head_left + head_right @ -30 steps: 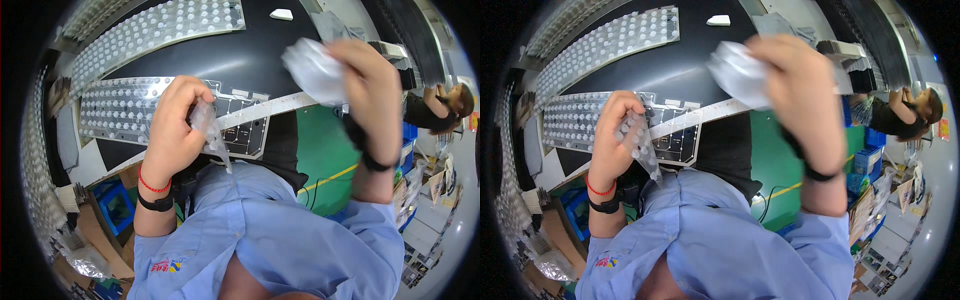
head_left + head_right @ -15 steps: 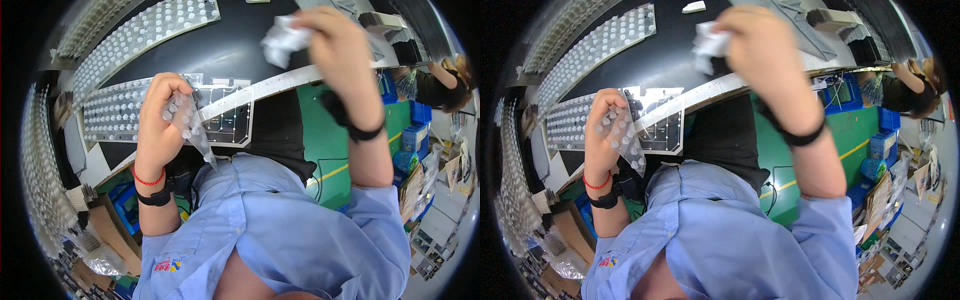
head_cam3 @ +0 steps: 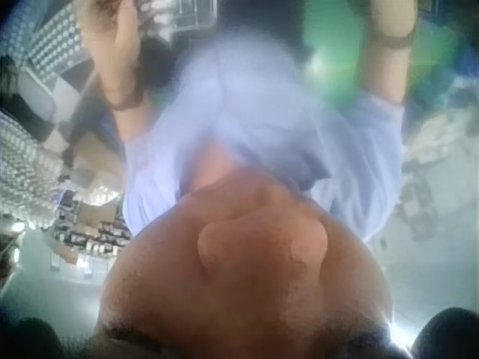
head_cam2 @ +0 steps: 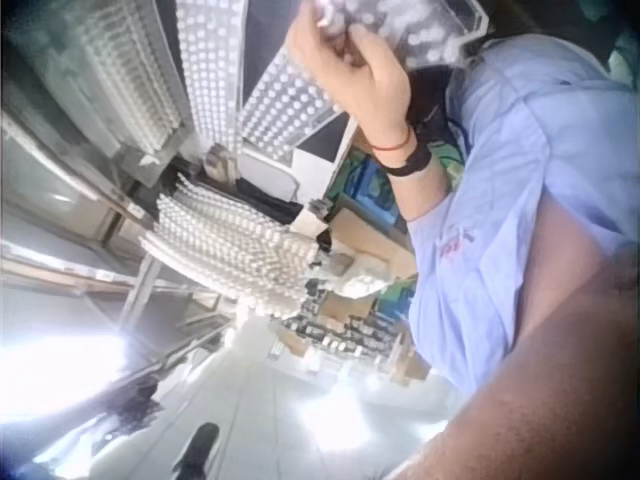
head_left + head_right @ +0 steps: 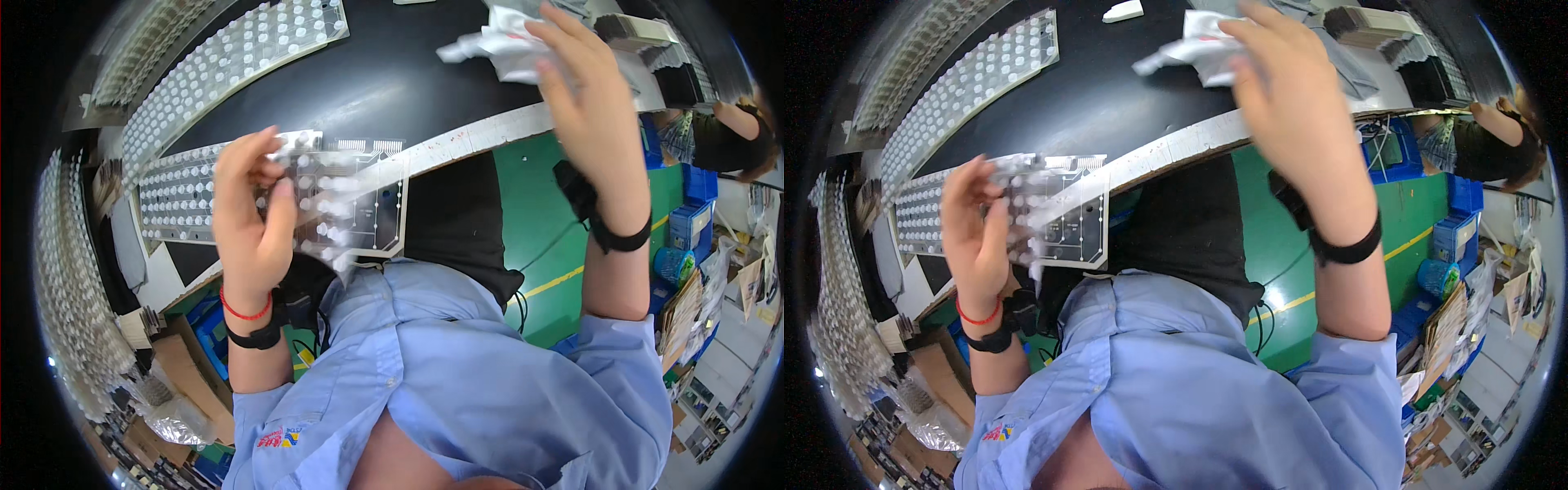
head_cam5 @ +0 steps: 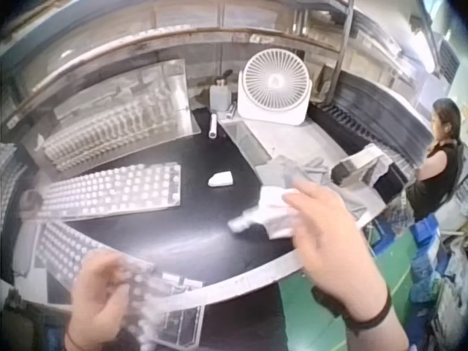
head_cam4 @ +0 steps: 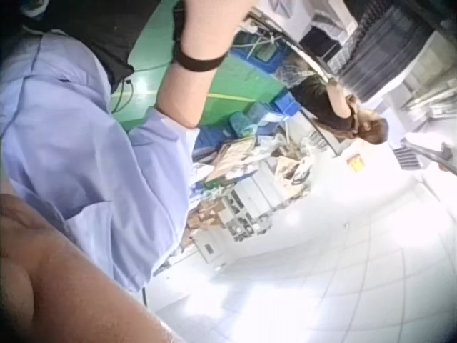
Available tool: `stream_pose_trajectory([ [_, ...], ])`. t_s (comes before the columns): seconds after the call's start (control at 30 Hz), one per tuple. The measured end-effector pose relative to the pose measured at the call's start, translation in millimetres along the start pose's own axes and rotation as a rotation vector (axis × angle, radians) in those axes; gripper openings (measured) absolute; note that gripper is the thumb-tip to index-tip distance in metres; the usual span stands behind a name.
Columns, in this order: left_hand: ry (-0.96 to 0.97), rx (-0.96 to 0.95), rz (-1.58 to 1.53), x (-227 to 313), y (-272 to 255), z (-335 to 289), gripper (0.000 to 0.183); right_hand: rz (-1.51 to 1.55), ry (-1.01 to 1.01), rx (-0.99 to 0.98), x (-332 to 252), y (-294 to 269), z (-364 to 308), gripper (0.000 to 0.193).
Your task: Cleaning and assembling plastic keyboard membrane sheets at a workstation.
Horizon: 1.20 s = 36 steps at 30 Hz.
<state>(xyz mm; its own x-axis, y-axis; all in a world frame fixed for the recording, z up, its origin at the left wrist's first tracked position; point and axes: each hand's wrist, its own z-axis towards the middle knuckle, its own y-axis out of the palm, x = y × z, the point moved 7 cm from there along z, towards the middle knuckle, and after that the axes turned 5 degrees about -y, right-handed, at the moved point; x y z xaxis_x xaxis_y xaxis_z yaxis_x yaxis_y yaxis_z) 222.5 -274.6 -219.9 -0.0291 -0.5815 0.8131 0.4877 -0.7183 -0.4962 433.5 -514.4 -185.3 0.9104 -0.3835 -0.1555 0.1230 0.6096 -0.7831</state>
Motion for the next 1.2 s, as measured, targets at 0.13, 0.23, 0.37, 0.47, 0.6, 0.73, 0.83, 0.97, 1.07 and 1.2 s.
stream_pose_trajectory([
  [0.13, 0.356, -0.03, 0.139, 28.0, -9.1, -29.3, 0.051, 0.074, 0.166, -0.026, -15.2, 12.7, -3.4, 0.042],
  [0.23, 0.295, -0.334, 0.37, 41.9, 15.4, -24.1, 0.047, 0.049, 0.115, -0.045, -11.5, 27.9, -4.9, 0.037],
  [0.37, 0.212, -0.417, 0.502, 26.5, 21.1, -28.7, 0.048, -0.061, 0.069, -0.099, -15.5, 41.8, 4.0, 0.033],
  [0.47, 0.207, -0.408, 0.481, 21.1, 19.1, -29.5, 0.048, -0.066, 0.077, -0.133, -18.0, 47.9, 7.3, 0.029],
  [0.6, 0.195, -0.374, 0.41, 18.2, 15.2, -26.7, 0.04, 0.105, 0.055, -0.121, -24.8, 44.6, 16.4, 0.029],
  [0.73, 0.199, -0.397, 0.401, 13.8, 13.6, -24.9, 0.036, 0.346, -0.147, -0.142, -89.8, 59.3, 29.4, 0.031],
  [0.83, 0.183, -0.403, 0.375, 12.9, 9.4, -27.1, 0.033, 0.513, -0.324, -0.422, -130.1, 75.0, 13.7, 0.024],
  [0.97, 0.178, -0.363, 0.252, 10.9, 7.5, -24.6, 0.029, 0.248, -0.047, -0.402, -41.4, 29.6, -0.8, 0.011],
  [1.07, 0.179, -0.333, 0.213, 12.0, 6.3, -27.2, 0.026, 0.188, 0.065, -0.258, -4.8, 3.4, 19.3, 0.021],
  [1.2, 0.166, -0.271, 0.114, 5.6, 2.6, -30.1, 0.022, 0.185, 0.105, -0.061, -5.7, 21.5, 21.8, 0.028],
])
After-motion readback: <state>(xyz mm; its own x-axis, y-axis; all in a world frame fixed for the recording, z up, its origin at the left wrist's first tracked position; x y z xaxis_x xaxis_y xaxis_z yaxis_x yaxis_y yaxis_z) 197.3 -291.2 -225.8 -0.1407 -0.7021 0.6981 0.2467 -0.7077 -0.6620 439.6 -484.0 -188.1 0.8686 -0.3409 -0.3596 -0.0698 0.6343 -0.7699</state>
